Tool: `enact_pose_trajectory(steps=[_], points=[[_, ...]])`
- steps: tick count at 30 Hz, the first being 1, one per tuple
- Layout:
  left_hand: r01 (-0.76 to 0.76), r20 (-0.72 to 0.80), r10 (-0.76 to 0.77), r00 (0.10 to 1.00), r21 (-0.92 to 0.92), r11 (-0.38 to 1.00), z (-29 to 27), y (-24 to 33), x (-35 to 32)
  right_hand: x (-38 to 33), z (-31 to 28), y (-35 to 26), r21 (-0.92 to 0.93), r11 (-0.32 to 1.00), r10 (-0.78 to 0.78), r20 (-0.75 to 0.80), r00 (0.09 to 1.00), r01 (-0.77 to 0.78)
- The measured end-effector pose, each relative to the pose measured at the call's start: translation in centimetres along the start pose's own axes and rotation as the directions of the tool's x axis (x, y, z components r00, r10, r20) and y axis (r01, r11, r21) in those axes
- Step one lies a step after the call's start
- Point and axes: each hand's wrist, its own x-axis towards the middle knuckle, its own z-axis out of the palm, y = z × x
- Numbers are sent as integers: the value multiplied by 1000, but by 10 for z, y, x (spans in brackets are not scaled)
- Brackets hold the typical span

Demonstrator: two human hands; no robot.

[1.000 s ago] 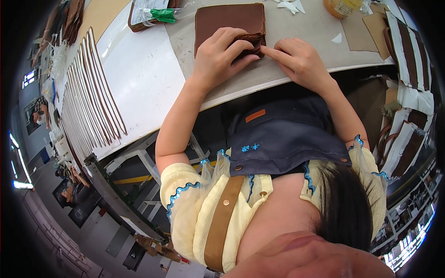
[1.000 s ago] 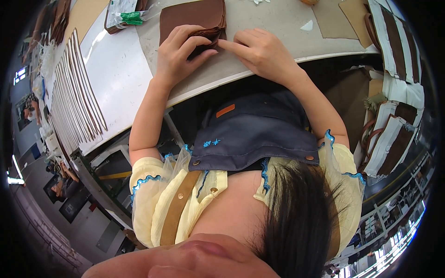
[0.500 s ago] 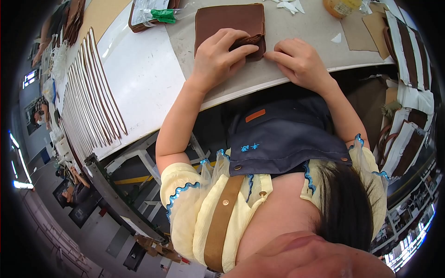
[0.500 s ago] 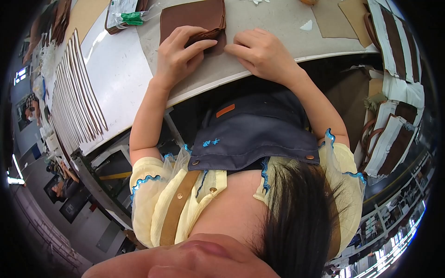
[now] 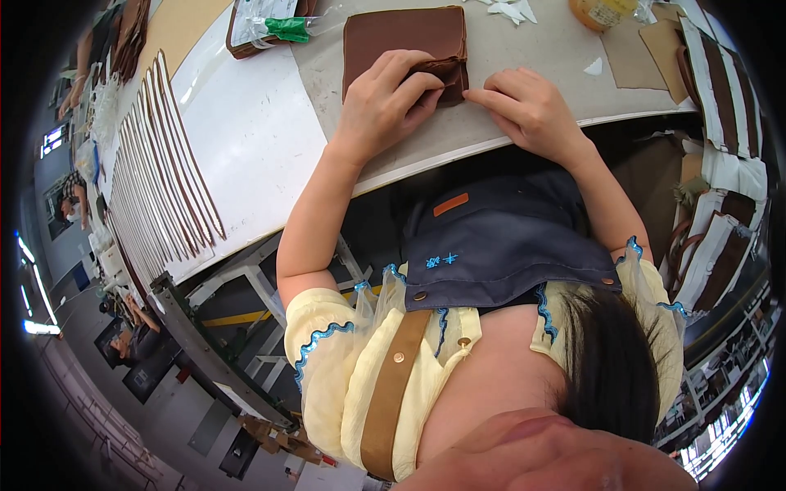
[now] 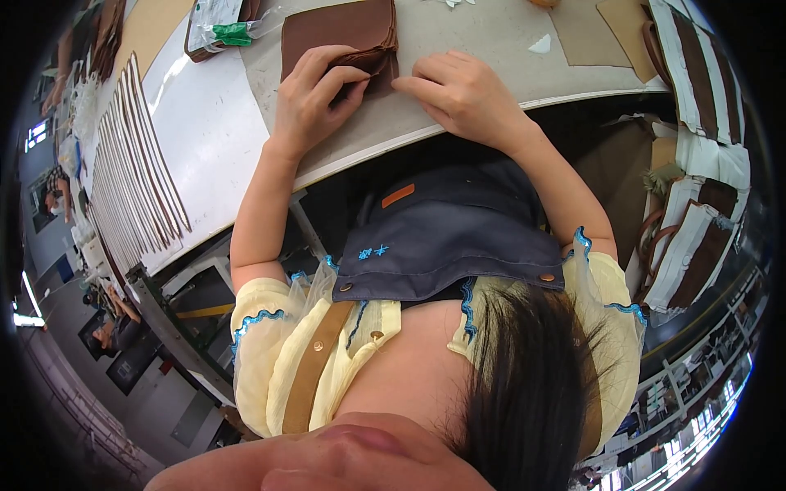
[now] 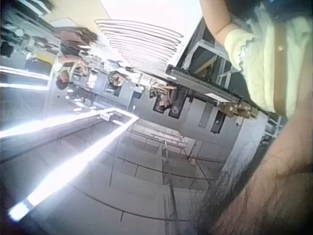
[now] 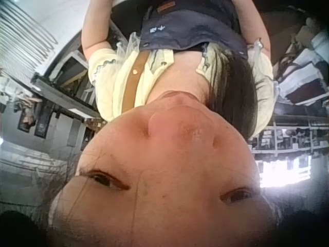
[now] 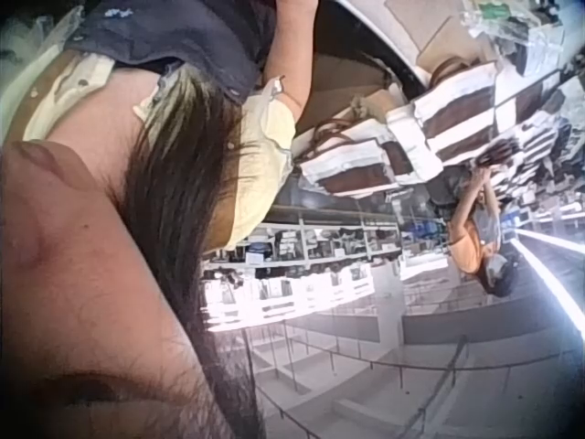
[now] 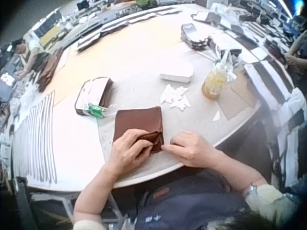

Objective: Assembling and folding leather wallet components at a workshop station.

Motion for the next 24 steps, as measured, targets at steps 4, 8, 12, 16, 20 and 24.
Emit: enact_pose_trajectory(steps=[4,8,12,16,20,24], points=[[26,-26,-26,999,-12,1000,2,0,-1,1,0,-1,-3,1000,3,10,1000,-3],[13,13,-13,1000,-2,1000,-1,-1,-1,1,0,-1,-2,1000,7,13,1000,-7],[-51,44,49,998,30,998,0,-5,-4,1,0,-1,-5,1000,0,10,1000,0],[-30,29,31,999,-21,999,-1,0,1,1,0,-1,-10,1000,-10,-2,1000,10],[-48,38,47,998,7,999,-1,0,3,0,0,0,-10,1000,-14,-5,1000,14],[-32,30,32,999,1,999,2,-3,-1,1,0,0,-16,1000,-22,-7,1000,22]])
